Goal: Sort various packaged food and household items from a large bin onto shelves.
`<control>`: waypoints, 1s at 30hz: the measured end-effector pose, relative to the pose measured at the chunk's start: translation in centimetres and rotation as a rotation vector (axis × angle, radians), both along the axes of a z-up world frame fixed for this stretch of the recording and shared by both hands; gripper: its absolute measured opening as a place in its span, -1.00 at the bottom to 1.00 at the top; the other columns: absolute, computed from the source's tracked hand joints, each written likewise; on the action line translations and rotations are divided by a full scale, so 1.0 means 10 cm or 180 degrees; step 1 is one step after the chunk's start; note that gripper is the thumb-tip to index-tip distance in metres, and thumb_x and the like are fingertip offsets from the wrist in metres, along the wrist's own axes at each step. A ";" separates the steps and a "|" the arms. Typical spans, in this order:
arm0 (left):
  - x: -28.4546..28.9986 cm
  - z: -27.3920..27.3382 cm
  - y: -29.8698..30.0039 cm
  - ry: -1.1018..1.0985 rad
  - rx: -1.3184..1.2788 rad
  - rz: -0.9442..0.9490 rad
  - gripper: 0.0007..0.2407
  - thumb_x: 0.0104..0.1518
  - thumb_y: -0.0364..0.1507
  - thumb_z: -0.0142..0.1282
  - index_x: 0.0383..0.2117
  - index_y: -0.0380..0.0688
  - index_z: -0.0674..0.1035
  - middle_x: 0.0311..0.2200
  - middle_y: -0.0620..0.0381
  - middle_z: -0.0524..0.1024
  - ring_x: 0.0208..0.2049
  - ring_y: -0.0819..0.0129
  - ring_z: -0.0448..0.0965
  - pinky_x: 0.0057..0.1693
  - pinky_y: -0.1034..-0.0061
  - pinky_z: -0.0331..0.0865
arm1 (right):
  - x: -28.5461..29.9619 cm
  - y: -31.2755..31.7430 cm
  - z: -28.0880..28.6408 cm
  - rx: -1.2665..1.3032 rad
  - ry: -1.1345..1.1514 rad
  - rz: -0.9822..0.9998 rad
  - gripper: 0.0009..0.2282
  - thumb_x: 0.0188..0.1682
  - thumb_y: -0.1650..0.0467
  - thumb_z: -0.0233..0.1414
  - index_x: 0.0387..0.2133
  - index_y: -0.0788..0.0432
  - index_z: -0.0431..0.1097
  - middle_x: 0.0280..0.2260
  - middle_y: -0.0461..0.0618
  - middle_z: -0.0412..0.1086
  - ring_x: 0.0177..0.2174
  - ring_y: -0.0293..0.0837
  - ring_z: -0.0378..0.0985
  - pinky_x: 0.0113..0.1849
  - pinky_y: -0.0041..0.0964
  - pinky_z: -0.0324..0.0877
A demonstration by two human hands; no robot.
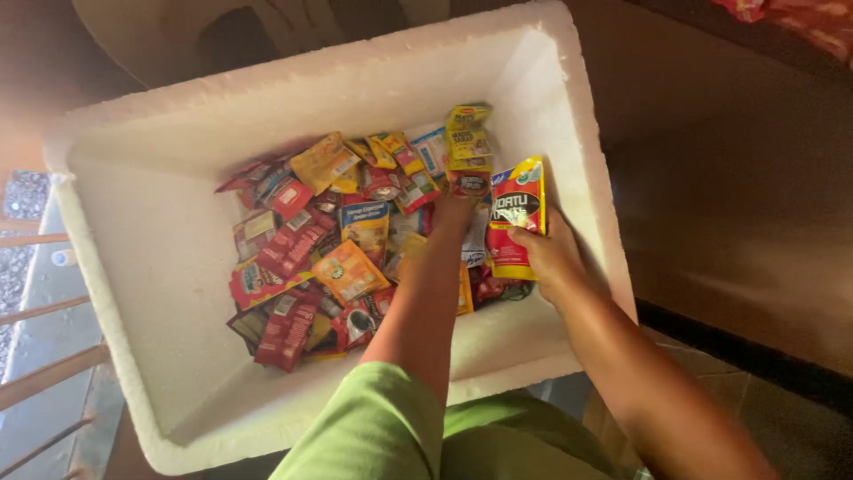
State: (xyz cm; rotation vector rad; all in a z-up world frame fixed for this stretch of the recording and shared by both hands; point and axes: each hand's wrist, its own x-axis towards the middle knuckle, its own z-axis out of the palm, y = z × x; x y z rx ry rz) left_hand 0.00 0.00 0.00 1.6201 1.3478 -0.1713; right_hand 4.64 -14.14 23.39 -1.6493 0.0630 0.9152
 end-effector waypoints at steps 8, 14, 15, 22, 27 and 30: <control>-0.20 0.63 -0.08 -0.0015 0.0151 -0.0232 -0.46 0.06 0.00 0.15 0.06 -0.11 0.52 0.01 -0.23 0.54 0.06 -0.20 0.53 0.11 -0.01 0.41 | -0.06 -0.01 -0.01 -0.0023 -0.0125 0.0054 -0.65 -0.08 0.61 0.09 0.00 0.23 0.31 -0.16 0.02 0.48 -0.21 -0.15 0.56 -0.14 -0.21 0.50; -0.40 0.79 -0.02 -0.0409 0.0121 0.0165 -0.59 0.07 -0.20 0.13 -0.02 -0.14 0.45 -0.12 -0.21 0.58 -0.07 -0.23 0.55 -0.01 -0.03 0.40 | -0.05 0.00 -0.05 -0.0095 -0.0891 0.0232 -0.65 -0.08 0.59 0.12 0.00 0.23 0.32 -0.15 -0.02 0.45 -0.18 -0.18 0.52 -0.11 -0.25 0.46; -0.40 0.67 0.05 -0.0506 0.0219 0.0290 -0.74 0.07 -0.35 0.08 -0.13 -0.12 0.51 -0.18 -0.14 0.62 -0.14 -0.21 0.59 -0.09 -0.04 0.43 | -0.04 0.03 -0.03 -0.0036 -0.1201 0.0283 -0.66 -0.06 0.58 0.12 0.01 0.23 0.32 -0.14 -0.02 0.45 -0.16 -0.19 0.51 -0.09 -0.26 0.44; -0.73 2.50 0.56 -0.1727 0.1521 0.0325 -0.84 0.18 -0.37 0.16 -0.36 -0.18 0.47 -0.50 -0.05 0.52 -0.44 -0.02 0.56 -0.28 0.22 0.41 | -0.12 0.16 0.48 0.0423 -0.2173 0.0119 -0.68 0.01 0.55 0.15 0.03 0.23 0.32 -0.13 -0.02 0.45 -0.14 -0.19 0.49 -0.06 -0.27 0.40; -0.96 3.19 0.34 -0.2364 0.1891 0.0692 -0.81 0.26 -0.41 0.16 -0.37 -0.18 0.37 -0.60 0.06 0.37 -0.58 0.30 0.35 -0.39 0.38 0.30 | -0.29 0.38 0.51 0.1526 -0.0732 -0.0415 -0.74 0.03 0.56 0.02 0.00 0.21 0.37 -0.20 -0.05 0.52 -0.34 -0.25 0.55 -0.31 -0.34 0.49; -1.02 3.65 0.05 -0.3351 0.1588 0.0515 -0.84 0.29 -0.51 0.10 -0.30 -0.17 0.31 -0.44 0.13 0.32 -0.44 0.45 0.34 -0.35 0.50 0.41 | -0.38 0.52 0.36 0.2284 -0.0531 -0.0078 -0.81 0.08 0.59 0.03 -0.05 0.26 0.33 -0.32 -0.03 0.43 -0.40 -0.24 0.49 -0.37 -0.35 0.43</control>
